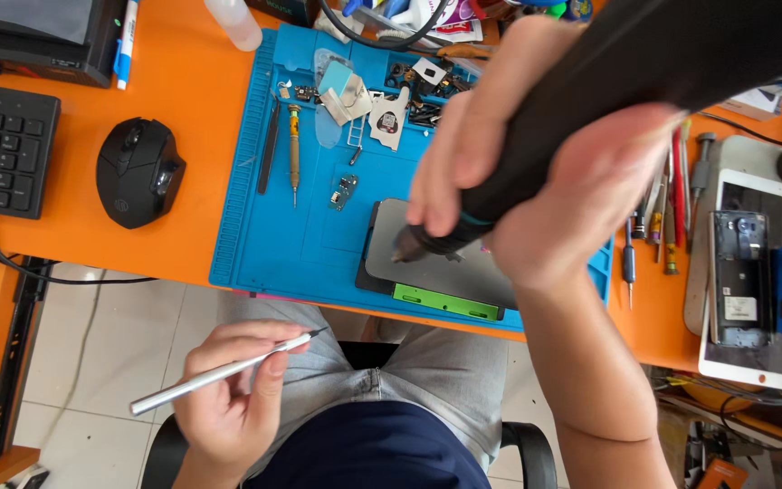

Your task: The person uses a hot air gun to heat the back of a smartphone, then removes the back cover to reveal the internal components. They apply a liquid from a bottle to the battery area and use a blue plastic card to pry and lift the battery out of the device.

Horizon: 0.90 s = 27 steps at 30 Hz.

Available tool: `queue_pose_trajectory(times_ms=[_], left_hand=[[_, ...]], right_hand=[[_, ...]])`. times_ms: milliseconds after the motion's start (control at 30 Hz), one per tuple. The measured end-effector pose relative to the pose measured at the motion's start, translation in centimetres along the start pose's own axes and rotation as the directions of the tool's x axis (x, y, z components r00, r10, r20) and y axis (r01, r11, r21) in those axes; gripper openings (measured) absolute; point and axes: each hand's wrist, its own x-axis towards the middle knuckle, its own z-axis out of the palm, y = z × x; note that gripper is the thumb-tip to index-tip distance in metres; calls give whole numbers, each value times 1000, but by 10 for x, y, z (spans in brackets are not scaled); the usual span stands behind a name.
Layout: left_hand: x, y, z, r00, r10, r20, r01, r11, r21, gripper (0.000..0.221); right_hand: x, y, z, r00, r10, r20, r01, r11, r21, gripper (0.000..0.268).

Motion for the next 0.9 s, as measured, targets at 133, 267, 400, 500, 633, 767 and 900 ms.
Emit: queue_pose_trajectory(times_ms=[133,267,400,500,633,767,900], left_hand=[[16,8,16,993,114,-16,-111,984,138,9],[19,6,26,983,171,61,-175,982,76,15],[19,-7,32,945,298,134,-313,942,118,17],[20,-5,35,943,305,135,-327,927,186,15],[23,-2,37,941,307,144,-333,917,220,15],[23,-4,40,936,327,130,-350,904,248,16],[20,-7,43,939,323,116,-343,903,257,20]], right_hand=[[-22,37,-11,980,-198,29,192,971,143,49],[-24,47,-19,963,-159,218,148,987,63,52],[-25,40,-18,984,-64,166,42,991,129,55],[-21,40,-20,971,-62,233,39,994,102,60],[-27,47,-23,978,-98,182,87,994,66,54],[-27,45,-28,986,-36,160,17,993,117,58],[-14,29,-29,968,-34,250,41,999,-21,58]])
